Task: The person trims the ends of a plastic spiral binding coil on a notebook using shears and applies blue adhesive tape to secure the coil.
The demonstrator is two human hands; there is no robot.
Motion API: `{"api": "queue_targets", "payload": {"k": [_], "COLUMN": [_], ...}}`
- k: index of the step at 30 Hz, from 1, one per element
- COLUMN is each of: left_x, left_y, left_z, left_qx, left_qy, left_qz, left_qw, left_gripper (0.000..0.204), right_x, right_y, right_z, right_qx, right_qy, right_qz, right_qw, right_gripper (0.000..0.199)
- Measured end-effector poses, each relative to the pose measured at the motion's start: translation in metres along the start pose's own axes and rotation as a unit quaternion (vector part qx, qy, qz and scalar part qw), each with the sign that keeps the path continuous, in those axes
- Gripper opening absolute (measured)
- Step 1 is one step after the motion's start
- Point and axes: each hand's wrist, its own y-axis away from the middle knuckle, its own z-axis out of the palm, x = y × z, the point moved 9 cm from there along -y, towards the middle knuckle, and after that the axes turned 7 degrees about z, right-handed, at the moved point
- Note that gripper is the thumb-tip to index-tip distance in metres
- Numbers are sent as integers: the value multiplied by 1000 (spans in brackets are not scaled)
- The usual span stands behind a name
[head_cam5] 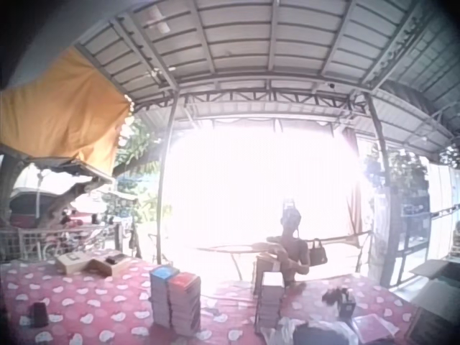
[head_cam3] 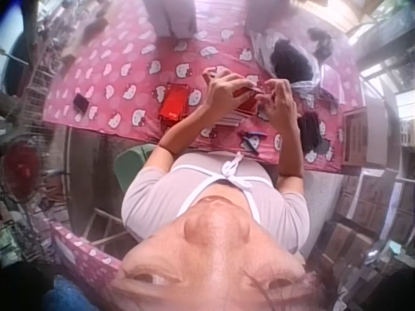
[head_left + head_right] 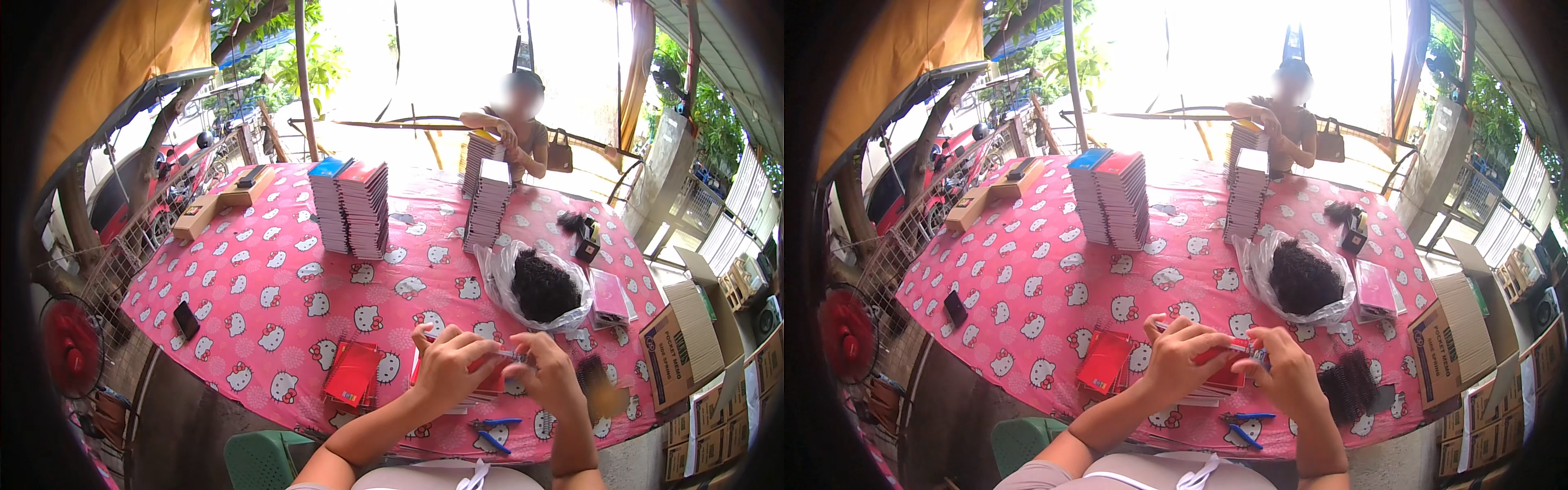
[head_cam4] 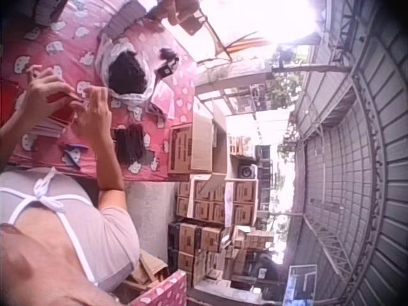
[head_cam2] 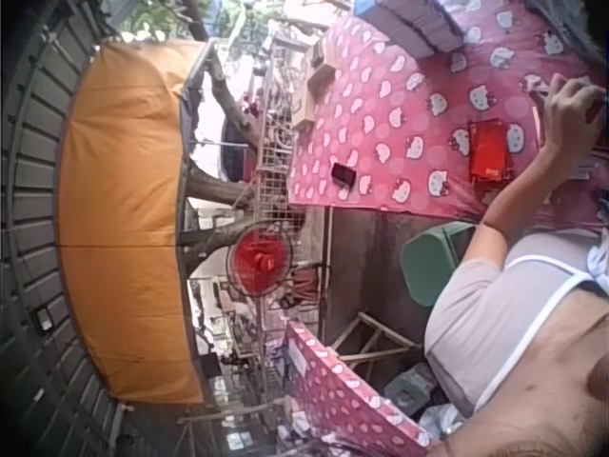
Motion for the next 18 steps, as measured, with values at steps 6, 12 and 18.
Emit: {"api": "queue_targets", "payload": {"k": [6,12,18], "left_x": [0,1,4], "left_y": [1,2,3], "left_z": [2,1,-2], "left_qx": [-4,-2,-3], "left_qy": [2,-4,-5], "left_qz": [-3,3,-1], "left_qw": [1000,1000,1000], "left_gripper": [14,16,15], "right_x": [-18,-27,-23], "right_y": [-3,-4,0], "right_z": [-5,-3,2], "right_qx": [15,30,72], "right_qy": [30,24,51], "right_qz": [-24,-62,-52], "right_qw": [999,997,995], "right_gripper": [19,13,7]}}
